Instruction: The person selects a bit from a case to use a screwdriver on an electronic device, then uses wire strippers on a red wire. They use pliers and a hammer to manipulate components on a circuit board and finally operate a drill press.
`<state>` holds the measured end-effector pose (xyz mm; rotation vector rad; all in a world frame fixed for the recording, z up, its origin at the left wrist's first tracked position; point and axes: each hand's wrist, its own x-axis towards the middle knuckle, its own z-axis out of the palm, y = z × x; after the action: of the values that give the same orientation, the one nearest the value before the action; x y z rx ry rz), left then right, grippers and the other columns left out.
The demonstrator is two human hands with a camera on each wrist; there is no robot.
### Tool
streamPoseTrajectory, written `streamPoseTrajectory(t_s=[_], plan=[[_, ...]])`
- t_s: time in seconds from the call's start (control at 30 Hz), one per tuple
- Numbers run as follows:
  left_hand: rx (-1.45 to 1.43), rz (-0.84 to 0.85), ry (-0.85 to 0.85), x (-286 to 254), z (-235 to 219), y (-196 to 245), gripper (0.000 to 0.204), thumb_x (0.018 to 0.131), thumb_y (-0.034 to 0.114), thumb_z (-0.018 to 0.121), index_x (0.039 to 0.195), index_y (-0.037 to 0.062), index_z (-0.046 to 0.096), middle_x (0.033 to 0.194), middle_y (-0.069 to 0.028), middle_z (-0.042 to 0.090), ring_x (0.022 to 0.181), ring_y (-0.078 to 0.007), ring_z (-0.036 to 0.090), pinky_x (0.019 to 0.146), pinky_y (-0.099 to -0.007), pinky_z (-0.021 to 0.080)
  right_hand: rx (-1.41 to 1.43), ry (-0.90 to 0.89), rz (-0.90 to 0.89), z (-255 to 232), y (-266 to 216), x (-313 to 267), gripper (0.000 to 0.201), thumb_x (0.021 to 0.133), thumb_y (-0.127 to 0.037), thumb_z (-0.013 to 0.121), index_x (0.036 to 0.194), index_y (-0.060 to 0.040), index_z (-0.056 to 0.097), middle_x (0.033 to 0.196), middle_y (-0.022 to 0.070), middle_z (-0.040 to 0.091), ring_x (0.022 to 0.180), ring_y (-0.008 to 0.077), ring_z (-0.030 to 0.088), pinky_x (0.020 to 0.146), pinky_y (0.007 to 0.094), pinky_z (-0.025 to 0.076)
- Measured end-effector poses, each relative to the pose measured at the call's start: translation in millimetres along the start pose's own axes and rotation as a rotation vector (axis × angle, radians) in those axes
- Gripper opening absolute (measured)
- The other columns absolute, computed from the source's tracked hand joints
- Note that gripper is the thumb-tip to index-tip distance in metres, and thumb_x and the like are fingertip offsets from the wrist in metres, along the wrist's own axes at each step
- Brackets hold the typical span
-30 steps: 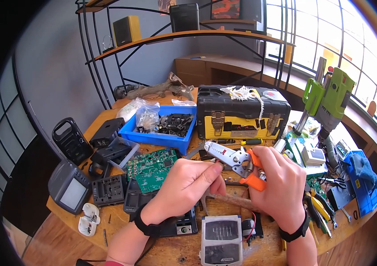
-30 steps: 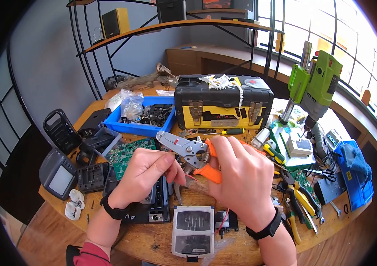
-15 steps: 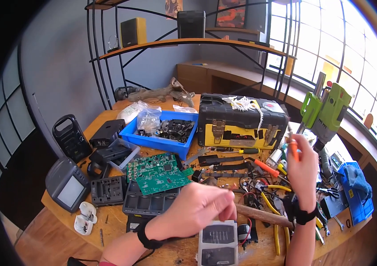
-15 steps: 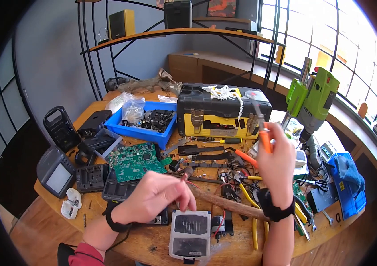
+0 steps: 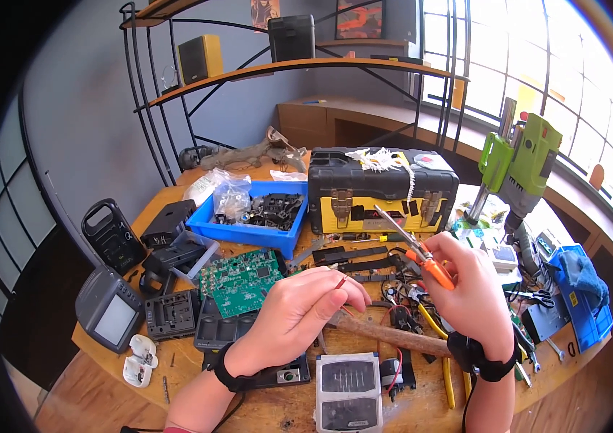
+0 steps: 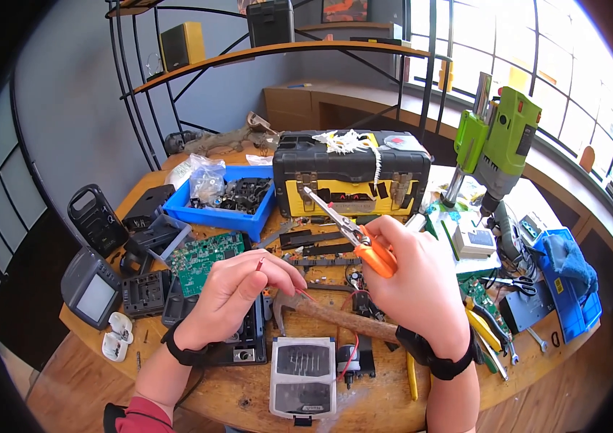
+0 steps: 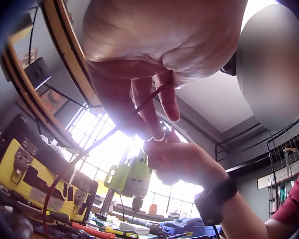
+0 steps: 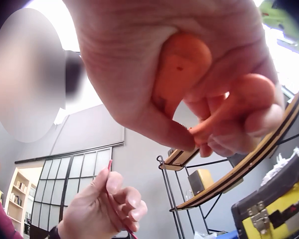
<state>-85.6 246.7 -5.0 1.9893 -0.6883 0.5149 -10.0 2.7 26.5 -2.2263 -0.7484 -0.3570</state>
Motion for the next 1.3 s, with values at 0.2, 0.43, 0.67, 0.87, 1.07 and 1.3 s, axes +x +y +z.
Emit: streamPoseTrajectory(t_s=[0.2,0.43,0.67,0.87,1.07,1.3], plan=[[-0.005,0.006,-0.004,-0.2,-1.9,-0.5,0.051,0.114,0.037,0.04,0.094,0.0008,0.071,0.101,-0.0135,0.075,0.095,-0.0258,0.071,0.083,-0.0353,0.054,-0.322,-0.161,-0.183,4.7,21.7,-1.9,0.031,0.086,-0.019,0.076,0.111,-0.0044,0.068,0.098,0.0153,0.07,0.097,0.0375,0.067,0.085,0.044,0.051],[-0.003,-0.017,-0.008,-0.1,-3.3,1.2,0.048,0.113,0.033,0.042,0.094,-0.0006,0.07,0.1,-0.0147,0.075,0.096,-0.0279,0.071,0.088,-0.0379,0.053,-0.324,-0.011,-0.207,6.4,15.8,1.7,0.045,0.078,-0.016,0.08,0.12,-0.0054,0.067,0.109,0.0125,0.066,0.108,0.0345,0.061,0.096,0.0433,0.045],[0.041,-0.022,0.009,0.4,-2.5,0.7,0.047,0.113,0.033,0.042,0.095,0.0007,0.071,0.103,-0.0133,0.075,0.097,-0.0268,0.07,0.089,-0.0367,0.052,-0.32,0.094,-0.327,8.8,1.6,4.1,0.058,0.067,-0.004,0.079,0.123,-0.0061,0.063,0.113,0.0121,0.063,0.11,0.0378,0.059,0.099,0.0457,0.046],[0.09,-0.071,-0.012,1.2,-2.8,-1.1,0.044,0.113,0.029,0.043,0.094,0.0,0.071,0.102,-0.0131,0.074,0.094,-0.0264,0.068,0.084,-0.0358,0.051,-0.346,0.208,-0.435,9.4,-6.5,4.5,0.059,0.067,-0.008,0.08,0.123,-0.0072,0.064,0.115,0.0101,0.063,0.109,0.0348,0.059,0.1,0.0466,0.045],[0.121,-0.079,-0.004,0.5,-2.9,-0.8,0.042,0.112,0.027,0.045,0.094,-0.0016,0.07,0.097,-0.013,0.073,0.089,-0.0265,0.068,0.081,-0.0355,0.05,-0.372,0.267,-0.497,6.0,-14.3,2.5,0.056,0.067,-0.006,0.079,0.121,-0.0084,0.065,0.113,0.0097,0.064,0.108,0.0347,0.06,0.099,0.0479,0.045],[0.142,-0.045,0.042,-1.1,-3.3,-5.8,0.035,0.109,0.023,0.05,0.093,-0.0002,0.07,0.091,-0.0131,0.072,0.087,-0.0297,0.069,0.079,-0.0377,0.052,-0.42,0.345,-0.354,6.5,-5.3,2.9,0.053,0.069,-0.009,0.08,0.12,-0.0073,0.065,0.112,0.0098,0.064,0.107,0.0343,0.06,0.097,0.0462,0.046]])
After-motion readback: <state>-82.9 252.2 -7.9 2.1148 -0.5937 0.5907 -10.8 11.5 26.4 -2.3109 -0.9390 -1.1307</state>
